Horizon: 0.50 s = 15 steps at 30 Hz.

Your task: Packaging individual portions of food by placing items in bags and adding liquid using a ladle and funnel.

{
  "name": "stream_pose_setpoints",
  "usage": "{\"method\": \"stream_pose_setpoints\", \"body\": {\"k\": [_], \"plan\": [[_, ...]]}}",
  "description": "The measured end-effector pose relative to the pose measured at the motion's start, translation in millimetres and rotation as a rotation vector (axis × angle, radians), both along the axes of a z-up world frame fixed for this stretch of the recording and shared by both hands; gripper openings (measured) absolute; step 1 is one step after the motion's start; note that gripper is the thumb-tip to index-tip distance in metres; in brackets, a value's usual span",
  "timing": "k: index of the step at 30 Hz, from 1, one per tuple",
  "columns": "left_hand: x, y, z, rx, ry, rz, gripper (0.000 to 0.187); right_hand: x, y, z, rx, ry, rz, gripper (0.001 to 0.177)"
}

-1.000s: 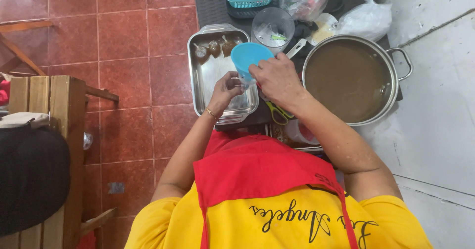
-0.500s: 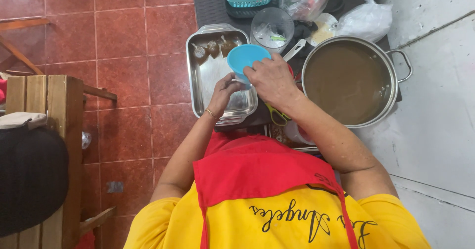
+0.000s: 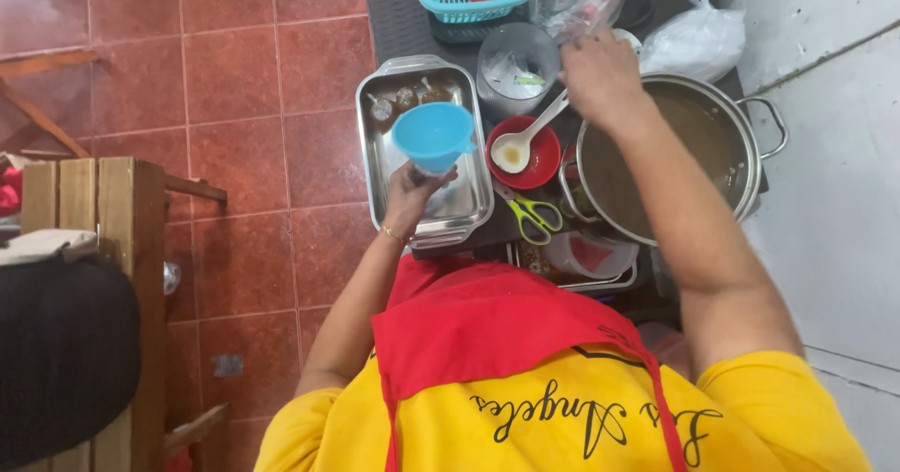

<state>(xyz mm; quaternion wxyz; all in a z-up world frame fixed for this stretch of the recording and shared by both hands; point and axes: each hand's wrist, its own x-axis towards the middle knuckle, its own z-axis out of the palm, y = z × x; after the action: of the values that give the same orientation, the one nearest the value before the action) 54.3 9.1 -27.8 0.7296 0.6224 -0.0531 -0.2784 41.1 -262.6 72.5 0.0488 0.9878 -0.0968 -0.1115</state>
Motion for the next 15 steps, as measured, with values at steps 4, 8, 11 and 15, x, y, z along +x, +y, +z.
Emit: {"method": "stream_pose_setpoints", "body": {"k": [4,8,11,15], "plan": [[-3.8,9.0,4.3,0.034,-0.008,0.026,0.042,25.2,-46.4,-65.8,-0.049,0.286,-0.095,0.03],[1.7,24.0,-3.3,0.006,0.038,0.065,0.037,36.0,-56.5,-86.5,0.085,0.465,-0.211,0.041],[7.8,35.9,-30.3,-0.071,0.046,0.096,0.038,39.1,-53.9,-84.9,0.093,0.53,-0.2,0.046],[9.9,41.5,-39.4,-0.12,0.049,0.09,0.03,35.5,-46.0,-74.5,0.089,0.534,-0.086,0.033]]}}
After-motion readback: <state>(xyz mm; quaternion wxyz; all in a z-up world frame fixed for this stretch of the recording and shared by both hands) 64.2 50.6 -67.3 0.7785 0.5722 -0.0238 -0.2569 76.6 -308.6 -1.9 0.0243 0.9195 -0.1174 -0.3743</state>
